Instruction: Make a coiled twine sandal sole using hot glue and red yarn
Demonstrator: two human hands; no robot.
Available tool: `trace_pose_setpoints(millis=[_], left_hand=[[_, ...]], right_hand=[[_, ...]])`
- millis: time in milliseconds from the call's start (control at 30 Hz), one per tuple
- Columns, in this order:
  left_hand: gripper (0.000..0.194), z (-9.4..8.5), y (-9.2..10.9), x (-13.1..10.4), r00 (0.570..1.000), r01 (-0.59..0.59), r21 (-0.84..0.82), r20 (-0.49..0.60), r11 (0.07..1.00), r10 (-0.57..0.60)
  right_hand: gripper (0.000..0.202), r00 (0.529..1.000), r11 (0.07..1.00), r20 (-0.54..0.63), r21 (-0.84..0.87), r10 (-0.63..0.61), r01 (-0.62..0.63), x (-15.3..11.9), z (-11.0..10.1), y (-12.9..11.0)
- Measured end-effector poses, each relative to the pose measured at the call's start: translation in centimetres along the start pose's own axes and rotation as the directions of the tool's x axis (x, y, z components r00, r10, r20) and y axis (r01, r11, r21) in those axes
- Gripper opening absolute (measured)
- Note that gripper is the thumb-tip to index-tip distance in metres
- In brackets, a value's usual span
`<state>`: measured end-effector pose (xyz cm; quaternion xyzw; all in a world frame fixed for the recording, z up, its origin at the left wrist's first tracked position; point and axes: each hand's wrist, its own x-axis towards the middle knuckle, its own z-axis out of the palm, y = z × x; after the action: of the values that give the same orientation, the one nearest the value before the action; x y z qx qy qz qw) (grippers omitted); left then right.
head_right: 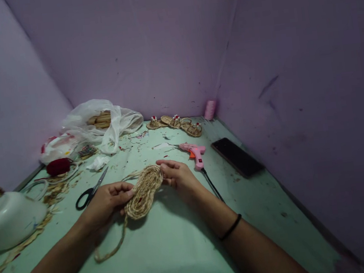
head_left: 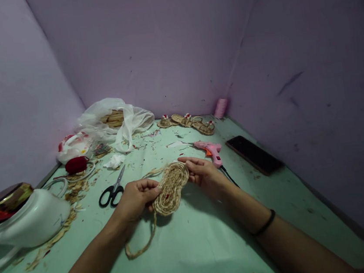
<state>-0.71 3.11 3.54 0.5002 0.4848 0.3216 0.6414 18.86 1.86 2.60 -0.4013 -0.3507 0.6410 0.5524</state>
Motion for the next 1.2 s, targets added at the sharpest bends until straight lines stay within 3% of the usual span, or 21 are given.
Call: trace_pose_setpoints(millis=[233, 433, 667, 933, 1200], left_hand=[[0.032, 0.5, -1.6, 0.7, 1.000, -0.014, -0.068, -0.017, 0.998, 0.013], [0.035, 0.5, -1.5, 0.6, 0.999, 0.014, -0.068, 0.044, 0.998, -0.011], [0.034, 0.6, -1.4, 0.5, 0.998, -0.003, -0.084, 0.055, 0.996, 0.007], [0.033, -0.2, -1.2, 0.6, 0.992, -0.016, 0.072, 0.125, 0.997, 0.007], [0.027, 0.4, -1.3, 0.4, 0.994, -0.028, 0.142, 0.109, 0.990, 0.012]], right_hand=[[0.023, 0.991, 0.992, 0.052, 0.008, 0.125, -0.126, -0.2, 0.7, 1.2], [0.025, 0.991, 0.991, 0.018, 0.001, 0.131, -0.131, 0.0, 0.7, 1.8], [0.029, 0.986, 0.988, 0.075, 0.023, 0.149, -0.151, -0.6, 1.2, 2.0], [0.025, 0.995, 0.994, -0.094, 0.101, 0.041, -0.032, -0.1, 0.8, 2.1], [0.031, 0.995, 0.996, -0.096, 0.090, 0.015, -0.006, -0.5, 1.6, 2.2]])
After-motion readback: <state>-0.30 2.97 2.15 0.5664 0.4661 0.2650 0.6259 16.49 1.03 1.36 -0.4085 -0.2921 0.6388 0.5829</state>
